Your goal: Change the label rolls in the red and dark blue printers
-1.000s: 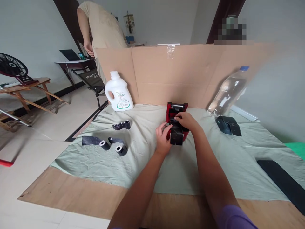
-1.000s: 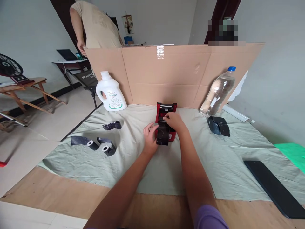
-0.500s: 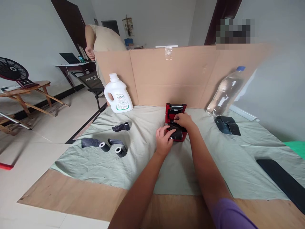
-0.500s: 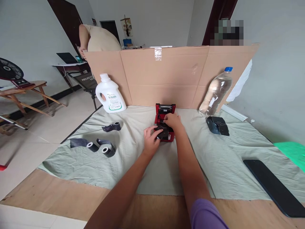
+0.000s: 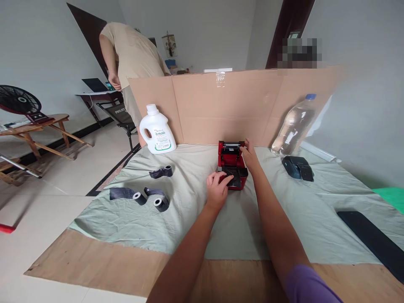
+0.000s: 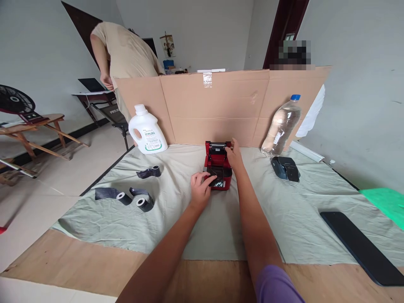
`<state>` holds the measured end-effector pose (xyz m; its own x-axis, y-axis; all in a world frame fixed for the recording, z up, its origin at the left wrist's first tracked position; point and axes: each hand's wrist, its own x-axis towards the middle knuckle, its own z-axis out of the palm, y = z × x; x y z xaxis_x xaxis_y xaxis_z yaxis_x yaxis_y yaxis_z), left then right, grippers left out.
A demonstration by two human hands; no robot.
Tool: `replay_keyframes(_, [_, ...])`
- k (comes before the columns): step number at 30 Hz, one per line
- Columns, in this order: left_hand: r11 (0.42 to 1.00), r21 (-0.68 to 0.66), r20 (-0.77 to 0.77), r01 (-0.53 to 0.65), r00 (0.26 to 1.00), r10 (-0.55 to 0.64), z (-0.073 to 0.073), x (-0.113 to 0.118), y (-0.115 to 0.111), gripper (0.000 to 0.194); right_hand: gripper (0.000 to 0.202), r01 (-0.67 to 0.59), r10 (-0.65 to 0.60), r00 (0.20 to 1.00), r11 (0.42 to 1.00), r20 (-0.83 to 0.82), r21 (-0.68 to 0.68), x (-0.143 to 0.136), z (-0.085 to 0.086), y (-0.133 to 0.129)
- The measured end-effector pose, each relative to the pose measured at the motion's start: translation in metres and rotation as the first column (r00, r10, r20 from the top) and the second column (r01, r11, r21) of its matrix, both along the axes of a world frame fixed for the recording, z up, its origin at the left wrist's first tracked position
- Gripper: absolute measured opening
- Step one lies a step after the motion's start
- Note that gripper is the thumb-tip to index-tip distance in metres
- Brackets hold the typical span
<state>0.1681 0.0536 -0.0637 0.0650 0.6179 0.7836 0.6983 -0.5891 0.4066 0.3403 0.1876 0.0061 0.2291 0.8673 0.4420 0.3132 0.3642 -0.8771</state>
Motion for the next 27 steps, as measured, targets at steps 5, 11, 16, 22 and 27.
replay_keyframes(5, [1.0,-0.021,-0.022,0.011,1.0,-0.012,0.001,-0.002,-0.003,0.05,0.033,-0.06,0.056,0.995,0.997,-0.086,-0.038,0.002,-0.01,-0.022])
replay_keyframes(11, [1.0,0.002,0.0,0.018,1.0,-0.018,0.002,-0.002,-0.003,0.049,0.046,-0.17,0.132,0.958,0.976,-0.253,-0.133,0.007,-0.043,-0.048])
replay_keyframes(16, [1.0,0.025,0.033,0.008,0.999,-0.009,0.001,-0.002,-0.002,0.05,0.051,-0.32,0.24,0.81,0.946,-0.535,-0.06,-0.002,-0.056,-0.05])
replay_keyframes(22, [1.0,0.001,0.121,-0.021,0.992,0.021,0.008,-0.004,0.003,0.041,0.047,-0.31,0.245,0.744,0.951,-0.621,0.004,-0.01,-0.067,-0.05])
replay_keyframes(27, [0.937,-0.162,0.061,-0.311,0.944,0.324,0.044,-0.065,0.019,0.033,0.048,-0.295,0.248,0.748,0.955,-0.615,0.027,-0.01,-0.075,-0.048])
